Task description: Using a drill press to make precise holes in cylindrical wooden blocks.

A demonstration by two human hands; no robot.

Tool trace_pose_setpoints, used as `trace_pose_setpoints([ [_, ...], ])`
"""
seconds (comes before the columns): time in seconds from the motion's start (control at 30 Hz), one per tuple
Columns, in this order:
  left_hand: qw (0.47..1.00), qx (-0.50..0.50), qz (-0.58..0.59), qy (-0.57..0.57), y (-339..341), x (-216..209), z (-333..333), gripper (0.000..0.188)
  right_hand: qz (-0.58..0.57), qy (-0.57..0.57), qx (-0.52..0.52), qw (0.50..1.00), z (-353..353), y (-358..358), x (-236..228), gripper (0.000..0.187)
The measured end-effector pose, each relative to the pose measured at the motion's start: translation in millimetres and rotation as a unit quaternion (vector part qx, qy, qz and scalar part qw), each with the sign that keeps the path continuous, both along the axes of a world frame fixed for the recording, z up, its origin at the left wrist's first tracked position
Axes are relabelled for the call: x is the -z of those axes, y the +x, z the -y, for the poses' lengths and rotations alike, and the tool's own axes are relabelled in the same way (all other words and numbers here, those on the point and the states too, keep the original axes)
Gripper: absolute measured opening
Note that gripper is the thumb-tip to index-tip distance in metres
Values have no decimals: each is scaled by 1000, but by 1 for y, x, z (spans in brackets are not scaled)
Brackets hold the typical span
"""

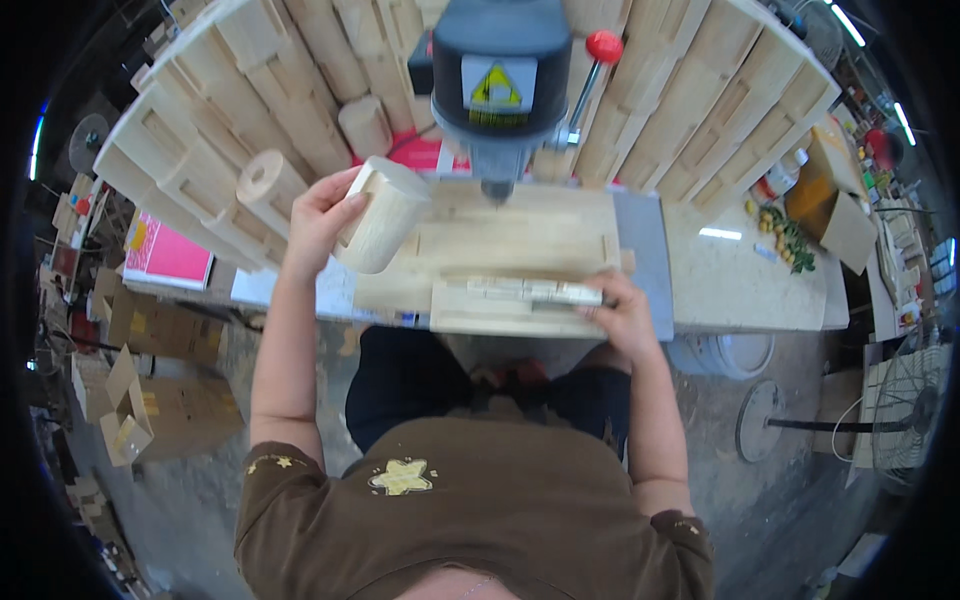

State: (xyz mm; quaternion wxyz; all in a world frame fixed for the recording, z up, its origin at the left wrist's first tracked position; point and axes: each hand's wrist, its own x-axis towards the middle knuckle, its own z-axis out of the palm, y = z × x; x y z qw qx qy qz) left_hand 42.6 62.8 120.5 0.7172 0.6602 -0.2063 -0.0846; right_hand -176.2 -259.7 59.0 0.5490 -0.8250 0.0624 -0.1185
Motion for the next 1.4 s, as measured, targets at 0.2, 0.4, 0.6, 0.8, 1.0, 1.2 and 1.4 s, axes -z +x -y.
trace_pose_setpoints([
  [0.2, 959, 203, -43, 193, -15, -6, -3, 41, -16, -28, -12, 999, 4, 29, -3, 24],
  [0.4, 916, 260, -66, 297, -17, 22, 14, 44, 8, -13, -75, 997, 5, 31, 0, 24],
  [0.6, 920, 288, -114, 241, -19, 44, 27, 48, -6, 5, -83, 997, 3, 30, -1, 25],
  [0.8, 969, 189, -127, 92, -22, 58, 44, 52, 0, 4, -79, 997, 5, 30, -2, 25],
  [1.0, 984, 70, -151, -56, -33, 73, 86, 58, 1, 11, -86, 996, -12, 38, 0, 27],
  [1.2, 940, -246, -198, -131, -45, 89, 93, 41, 38, -43, -31, 998, -10, 39, 5, 27],
  [1.4, 973, -125, 183, 67, -103, 121, 57, 30, 74, -75, 19, 994, -9, 31, 6, 27],
])
